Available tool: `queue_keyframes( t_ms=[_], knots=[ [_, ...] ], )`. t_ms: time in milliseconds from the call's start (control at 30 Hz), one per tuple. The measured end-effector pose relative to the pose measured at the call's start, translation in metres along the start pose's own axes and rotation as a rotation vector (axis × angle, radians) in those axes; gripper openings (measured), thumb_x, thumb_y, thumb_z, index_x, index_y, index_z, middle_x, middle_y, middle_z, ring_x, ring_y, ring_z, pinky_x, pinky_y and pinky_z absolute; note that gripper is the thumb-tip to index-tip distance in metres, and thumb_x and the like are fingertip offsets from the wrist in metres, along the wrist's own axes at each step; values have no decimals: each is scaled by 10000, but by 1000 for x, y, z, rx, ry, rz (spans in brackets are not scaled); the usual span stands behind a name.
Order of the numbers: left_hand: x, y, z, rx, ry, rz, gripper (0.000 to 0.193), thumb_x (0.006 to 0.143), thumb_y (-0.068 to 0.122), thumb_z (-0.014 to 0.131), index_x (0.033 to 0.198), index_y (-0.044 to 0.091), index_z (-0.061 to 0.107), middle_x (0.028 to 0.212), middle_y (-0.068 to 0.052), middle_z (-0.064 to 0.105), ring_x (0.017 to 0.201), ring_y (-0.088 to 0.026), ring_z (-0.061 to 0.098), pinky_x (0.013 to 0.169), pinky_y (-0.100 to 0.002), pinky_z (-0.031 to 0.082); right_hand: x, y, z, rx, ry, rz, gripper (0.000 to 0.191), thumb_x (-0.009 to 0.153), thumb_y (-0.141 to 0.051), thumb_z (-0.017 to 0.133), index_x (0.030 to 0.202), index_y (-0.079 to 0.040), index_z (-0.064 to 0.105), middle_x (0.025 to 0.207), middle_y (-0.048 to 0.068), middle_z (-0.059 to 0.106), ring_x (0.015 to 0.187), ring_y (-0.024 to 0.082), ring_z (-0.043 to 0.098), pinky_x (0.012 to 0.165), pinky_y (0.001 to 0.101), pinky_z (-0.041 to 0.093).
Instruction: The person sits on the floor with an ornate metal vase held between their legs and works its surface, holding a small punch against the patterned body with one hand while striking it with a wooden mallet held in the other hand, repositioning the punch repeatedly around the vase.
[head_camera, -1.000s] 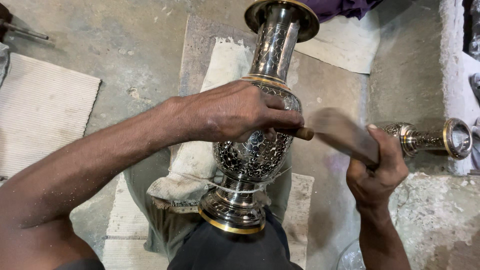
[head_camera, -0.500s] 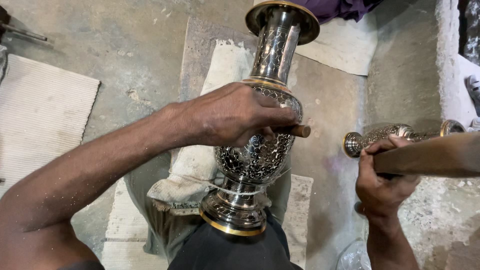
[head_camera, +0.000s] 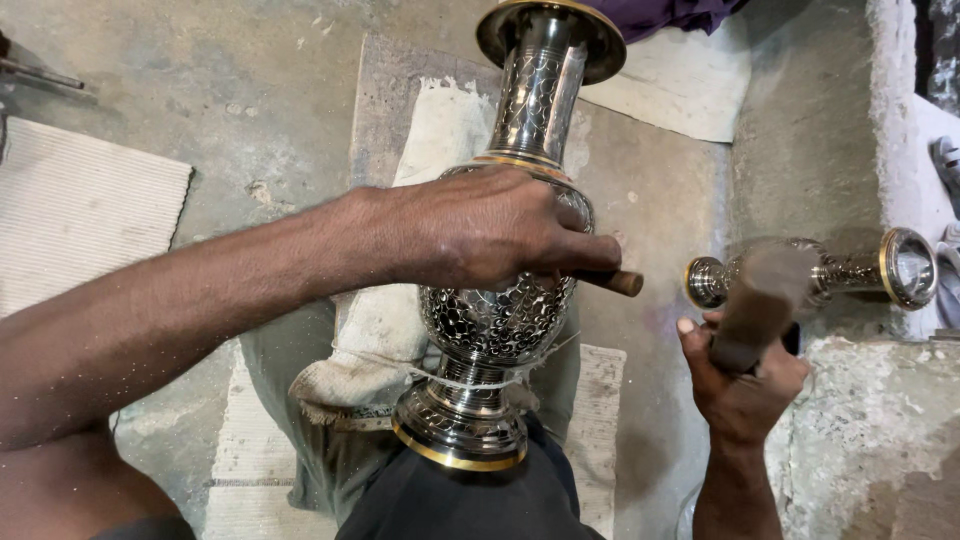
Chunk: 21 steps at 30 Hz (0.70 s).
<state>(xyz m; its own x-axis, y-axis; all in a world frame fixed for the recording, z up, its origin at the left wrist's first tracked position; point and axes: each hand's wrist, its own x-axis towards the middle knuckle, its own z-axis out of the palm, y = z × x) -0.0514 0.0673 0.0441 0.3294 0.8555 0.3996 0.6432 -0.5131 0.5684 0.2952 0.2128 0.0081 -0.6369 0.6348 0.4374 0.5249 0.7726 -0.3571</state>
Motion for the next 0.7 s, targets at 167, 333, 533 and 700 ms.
queue_keyframes(
  t_ms=[167,333,533,700],
  knots=[
    [3,1,5,0,-10,-24,392,977,176,585,1368,153,586,906,-137,730,766,-251,757,588,-433,634,-1,-11,8,681,168,199,231,932,-79,867,1043,-16,675,941,66,719,758,146,717,724,287,607],
    [3,1,4,38,-65,-63,383,1001,183,559,1383,169,571,870,-127,727,733,-247,751,566,-439,627,5,-5,3,99,91,-77,209,875,25,869,973,61,688,881,144,698,756,216,693,683,346,563],
    [5,3,4,45,-94,-83,419,986,222,567,1405,199,552,888,-126,723,725,-227,750,553,-424,633,-2,16,6,58,53,-94,146,911,-74,825,954,10,714,846,74,710,700,159,670,615,255,527],
    [5,3,3,61,-52,-44,424,972,248,566,1393,194,568,897,-127,733,753,-248,752,599,-455,632,-9,17,6,-40,58,-49,174,918,-65,852,984,-2,704,810,52,670,664,128,648,635,269,522]
  ],
)
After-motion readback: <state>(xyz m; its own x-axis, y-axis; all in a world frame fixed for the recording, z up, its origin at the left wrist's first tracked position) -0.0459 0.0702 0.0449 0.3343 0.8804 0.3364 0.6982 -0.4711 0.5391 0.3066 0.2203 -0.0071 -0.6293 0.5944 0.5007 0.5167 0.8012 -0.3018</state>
